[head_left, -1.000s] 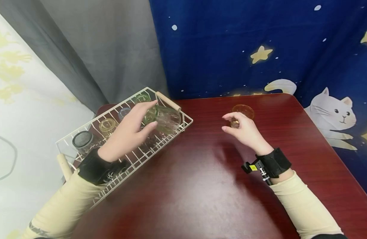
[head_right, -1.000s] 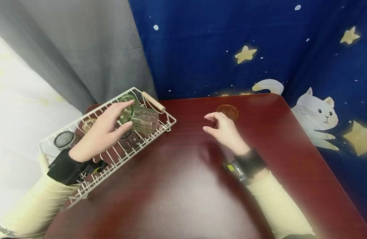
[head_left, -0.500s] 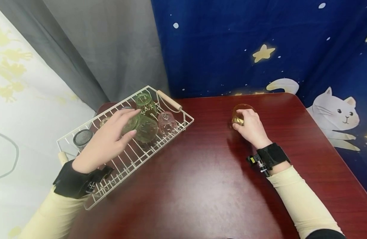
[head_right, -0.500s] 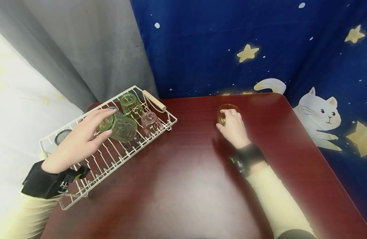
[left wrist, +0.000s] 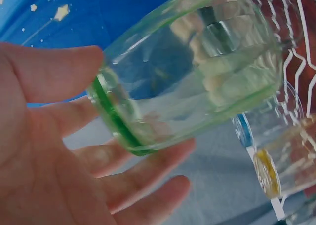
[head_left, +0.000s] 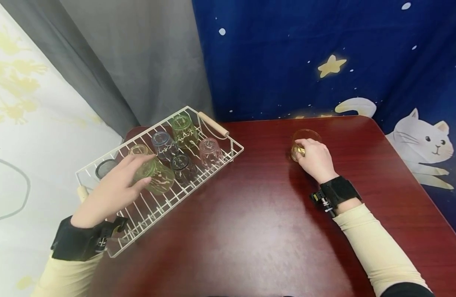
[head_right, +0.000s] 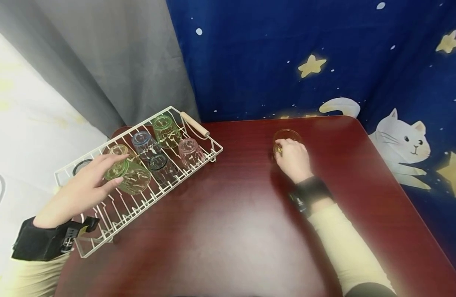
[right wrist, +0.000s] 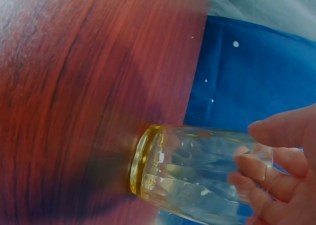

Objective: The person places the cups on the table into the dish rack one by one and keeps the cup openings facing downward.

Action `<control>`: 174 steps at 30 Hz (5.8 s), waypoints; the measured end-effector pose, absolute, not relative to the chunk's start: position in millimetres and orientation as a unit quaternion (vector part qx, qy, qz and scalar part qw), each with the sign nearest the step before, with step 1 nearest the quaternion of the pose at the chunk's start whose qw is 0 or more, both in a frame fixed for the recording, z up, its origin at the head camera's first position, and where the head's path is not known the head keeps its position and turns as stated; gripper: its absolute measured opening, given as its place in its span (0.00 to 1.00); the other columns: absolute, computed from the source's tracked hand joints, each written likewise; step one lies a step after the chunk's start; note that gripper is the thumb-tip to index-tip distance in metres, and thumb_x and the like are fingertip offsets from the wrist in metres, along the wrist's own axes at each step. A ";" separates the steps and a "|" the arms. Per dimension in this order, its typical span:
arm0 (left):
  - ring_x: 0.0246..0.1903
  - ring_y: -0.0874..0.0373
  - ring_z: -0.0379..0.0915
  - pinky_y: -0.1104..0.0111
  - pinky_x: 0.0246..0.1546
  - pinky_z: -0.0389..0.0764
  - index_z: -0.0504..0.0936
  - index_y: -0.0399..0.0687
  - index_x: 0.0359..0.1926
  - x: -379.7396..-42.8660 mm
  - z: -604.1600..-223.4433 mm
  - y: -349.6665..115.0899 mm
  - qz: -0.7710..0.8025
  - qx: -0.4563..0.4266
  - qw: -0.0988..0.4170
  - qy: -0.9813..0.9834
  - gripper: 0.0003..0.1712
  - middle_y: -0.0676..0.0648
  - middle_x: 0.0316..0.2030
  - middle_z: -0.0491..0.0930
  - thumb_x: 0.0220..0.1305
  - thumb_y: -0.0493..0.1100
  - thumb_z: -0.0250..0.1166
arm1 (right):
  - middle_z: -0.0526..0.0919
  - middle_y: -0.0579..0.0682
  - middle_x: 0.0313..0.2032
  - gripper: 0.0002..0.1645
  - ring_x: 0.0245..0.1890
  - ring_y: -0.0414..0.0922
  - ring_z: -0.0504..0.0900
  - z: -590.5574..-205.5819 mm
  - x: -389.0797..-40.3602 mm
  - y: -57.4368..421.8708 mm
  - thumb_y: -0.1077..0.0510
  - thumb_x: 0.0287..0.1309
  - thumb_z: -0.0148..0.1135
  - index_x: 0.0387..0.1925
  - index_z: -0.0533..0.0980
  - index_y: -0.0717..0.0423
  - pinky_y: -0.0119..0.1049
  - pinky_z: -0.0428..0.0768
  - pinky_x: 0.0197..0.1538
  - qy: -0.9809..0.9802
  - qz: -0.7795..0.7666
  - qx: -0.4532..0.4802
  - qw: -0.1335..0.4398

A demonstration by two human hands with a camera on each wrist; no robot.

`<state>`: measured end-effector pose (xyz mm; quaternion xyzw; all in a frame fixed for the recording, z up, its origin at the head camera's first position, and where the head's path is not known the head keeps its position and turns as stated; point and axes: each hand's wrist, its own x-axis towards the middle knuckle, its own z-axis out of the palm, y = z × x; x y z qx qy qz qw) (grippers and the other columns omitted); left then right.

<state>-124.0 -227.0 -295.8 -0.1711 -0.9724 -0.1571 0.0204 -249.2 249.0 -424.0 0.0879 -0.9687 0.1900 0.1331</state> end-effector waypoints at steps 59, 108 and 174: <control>0.62 0.36 0.69 0.39 0.57 0.71 0.70 0.45 0.66 -120.5 -303.6 -215.4 -0.171 -0.059 0.058 -0.982 0.33 0.36 0.63 0.73 0.70 0.61 0.51 | 0.85 0.55 0.33 0.17 0.36 0.52 0.82 -418.0 -234.5 236.9 0.66 0.55 0.63 0.49 0.79 0.60 0.52 0.66 0.45 -0.931 0.232 0.106 0.262; 0.70 0.51 0.63 0.53 0.68 0.69 0.53 0.56 0.76 -127.3 -382.4 -63.8 -0.504 -0.155 0.084 -0.846 0.41 0.45 0.70 0.65 0.67 0.49 0.61 | 0.78 0.39 0.36 0.13 0.35 0.32 0.78 -378.9 -129.3 140.1 0.69 0.58 0.62 0.41 0.73 0.52 0.22 0.77 0.37 -0.694 0.703 0.110 0.108; 0.64 0.60 0.68 0.63 0.70 0.67 0.57 0.51 0.70 -93.1 -330.5 -147.0 -0.598 0.043 0.276 -0.751 0.43 0.48 0.66 0.69 0.57 0.40 0.69 | 0.85 0.49 0.36 0.12 0.34 0.32 0.80 -382.0 -156.9 186.6 0.55 0.61 0.63 0.46 0.81 0.51 0.26 0.79 0.40 -0.859 0.487 0.153 0.027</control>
